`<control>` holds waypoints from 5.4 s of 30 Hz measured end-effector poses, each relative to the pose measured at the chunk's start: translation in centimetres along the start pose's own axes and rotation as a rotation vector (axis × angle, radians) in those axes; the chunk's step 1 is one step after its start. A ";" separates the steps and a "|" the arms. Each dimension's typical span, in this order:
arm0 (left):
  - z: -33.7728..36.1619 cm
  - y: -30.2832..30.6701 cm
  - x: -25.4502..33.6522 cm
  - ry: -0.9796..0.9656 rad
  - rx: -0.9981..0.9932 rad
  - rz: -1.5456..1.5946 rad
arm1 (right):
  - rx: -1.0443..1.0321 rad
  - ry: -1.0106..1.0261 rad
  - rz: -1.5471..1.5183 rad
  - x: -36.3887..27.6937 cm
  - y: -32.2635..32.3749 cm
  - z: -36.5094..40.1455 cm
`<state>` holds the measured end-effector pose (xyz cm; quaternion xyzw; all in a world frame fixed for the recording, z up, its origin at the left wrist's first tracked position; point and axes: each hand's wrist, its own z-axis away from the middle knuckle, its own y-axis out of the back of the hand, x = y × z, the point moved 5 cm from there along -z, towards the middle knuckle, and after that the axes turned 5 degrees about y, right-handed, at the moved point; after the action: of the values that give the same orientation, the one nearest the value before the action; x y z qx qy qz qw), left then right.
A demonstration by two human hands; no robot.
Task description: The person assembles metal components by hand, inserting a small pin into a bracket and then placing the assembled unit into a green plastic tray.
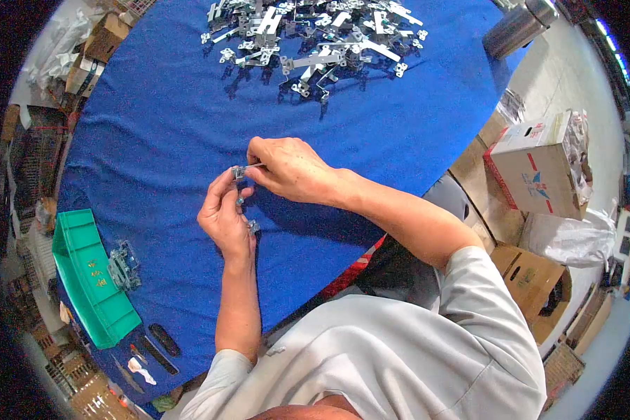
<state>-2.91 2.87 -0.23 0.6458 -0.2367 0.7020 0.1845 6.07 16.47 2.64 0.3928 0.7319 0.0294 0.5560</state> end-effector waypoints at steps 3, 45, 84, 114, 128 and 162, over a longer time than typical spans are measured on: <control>0.0 0.1 -0.1 0.006 -0.002 0.017 | -0.041 -0.043 -0.011 0.3 0.0 0.1; -0.1 0.1 -0.3 0.035 0.001 0.058 | -0.013 0.127 0.049 -1.1 0.2 0.3; 0.1 -0.2 0.0 -0.006 -0.039 -0.030 | 0.009 0.078 0.144 -0.9 -0.2 0.4; 0.0 -0.3 -0.1 -0.017 -0.050 -0.007 | -0.077 0.047 0.178 -0.3 -1.0 0.4; 0.2 -0.3 0.0 -0.055 -0.061 -0.075 | -0.236 -0.037 0.351 -0.3 -1.3 0.3; 0.2 -0.3 0.0 -0.034 -0.040 -0.046 | -0.081 -0.022 0.179 -0.3 -0.6 0.2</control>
<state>-2.56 3.02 -0.18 0.6590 -0.2388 0.6816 0.2098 5.96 15.82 2.48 0.4343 0.6858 0.1043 0.5746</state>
